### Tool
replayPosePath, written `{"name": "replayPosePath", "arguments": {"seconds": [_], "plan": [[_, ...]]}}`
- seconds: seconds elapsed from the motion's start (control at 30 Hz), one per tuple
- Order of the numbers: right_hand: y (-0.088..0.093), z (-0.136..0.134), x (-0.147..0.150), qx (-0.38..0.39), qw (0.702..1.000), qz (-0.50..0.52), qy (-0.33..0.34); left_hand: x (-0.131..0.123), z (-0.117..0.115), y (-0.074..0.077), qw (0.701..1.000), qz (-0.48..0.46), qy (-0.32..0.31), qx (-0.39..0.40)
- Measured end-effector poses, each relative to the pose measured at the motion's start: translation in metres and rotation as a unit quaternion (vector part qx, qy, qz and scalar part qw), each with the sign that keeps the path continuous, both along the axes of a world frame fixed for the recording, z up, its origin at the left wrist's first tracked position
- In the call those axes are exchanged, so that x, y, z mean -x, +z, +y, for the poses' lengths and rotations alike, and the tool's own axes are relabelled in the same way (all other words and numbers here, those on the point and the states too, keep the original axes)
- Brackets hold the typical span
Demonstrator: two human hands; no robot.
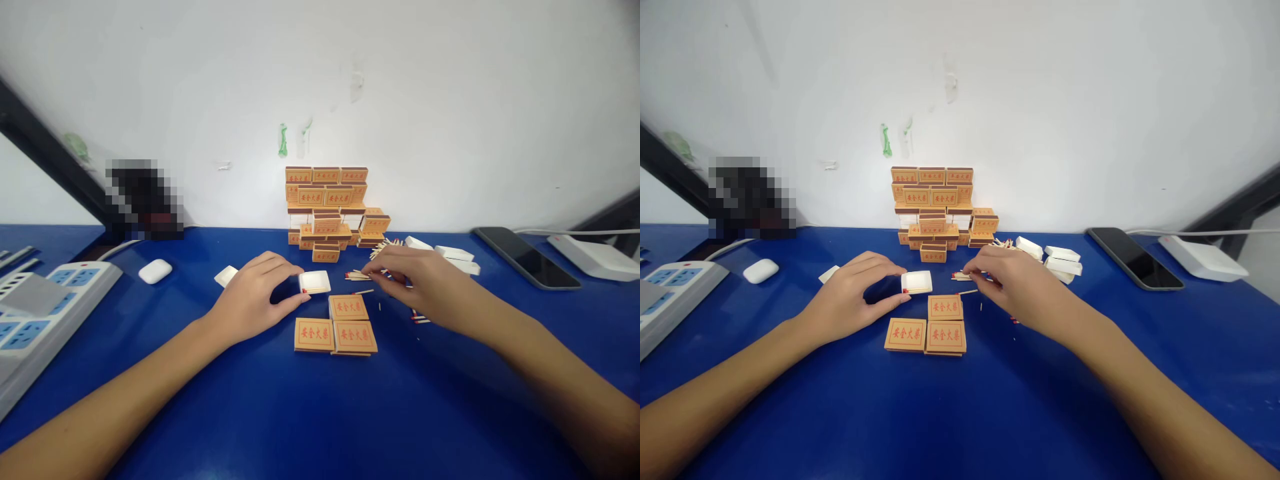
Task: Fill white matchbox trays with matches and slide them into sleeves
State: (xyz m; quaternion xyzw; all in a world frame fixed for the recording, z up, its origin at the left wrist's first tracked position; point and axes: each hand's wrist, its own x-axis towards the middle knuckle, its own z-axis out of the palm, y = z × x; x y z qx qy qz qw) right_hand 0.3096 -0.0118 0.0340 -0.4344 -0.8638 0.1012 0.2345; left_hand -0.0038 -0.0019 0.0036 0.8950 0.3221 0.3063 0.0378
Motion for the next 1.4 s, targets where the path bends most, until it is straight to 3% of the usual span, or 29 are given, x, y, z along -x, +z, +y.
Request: {"name": "replayPosePath", "arguments": {"seconds": [0.13, 0.3, 0.5, 0.93, 1.2, 1.4], "plan": [[0.003, -0.002, 0.001, 0.034, 0.998, 0.032, -0.033, 0.000, 0.000, 0.000, 1.000, 0.000, 0.001, -0.003], [0.004, 0.001, 0.001, 0.148, 0.975, 0.132, -0.096, 0.000, 0.000, 0.000, 1.000, 0.000, -0.003, -0.007], [0.001, 0.004, 0.006, 0.199, 0.963, 0.159, -0.082, 0.000, 0.001, 0.000, 1.000, -0.001, 0.001, -0.006], [-0.020, 0.011, 0.002, 0.213, 0.958, 0.182, -0.068, 0.001, 0.002, -0.002, 1.000, 0.001, 0.003, -0.009], [-0.017, 0.014, -0.004, 0.162, 0.983, 0.052, -0.063, 0.001, 0.002, -0.002, 1.000, -0.002, 0.002, -0.014], [-0.014, 0.014, -0.011, 0.157, 0.987, 0.024, -0.015, 0.001, 0.002, -0.002, 1.000, -0.002, 0.001, -0.010]]}}
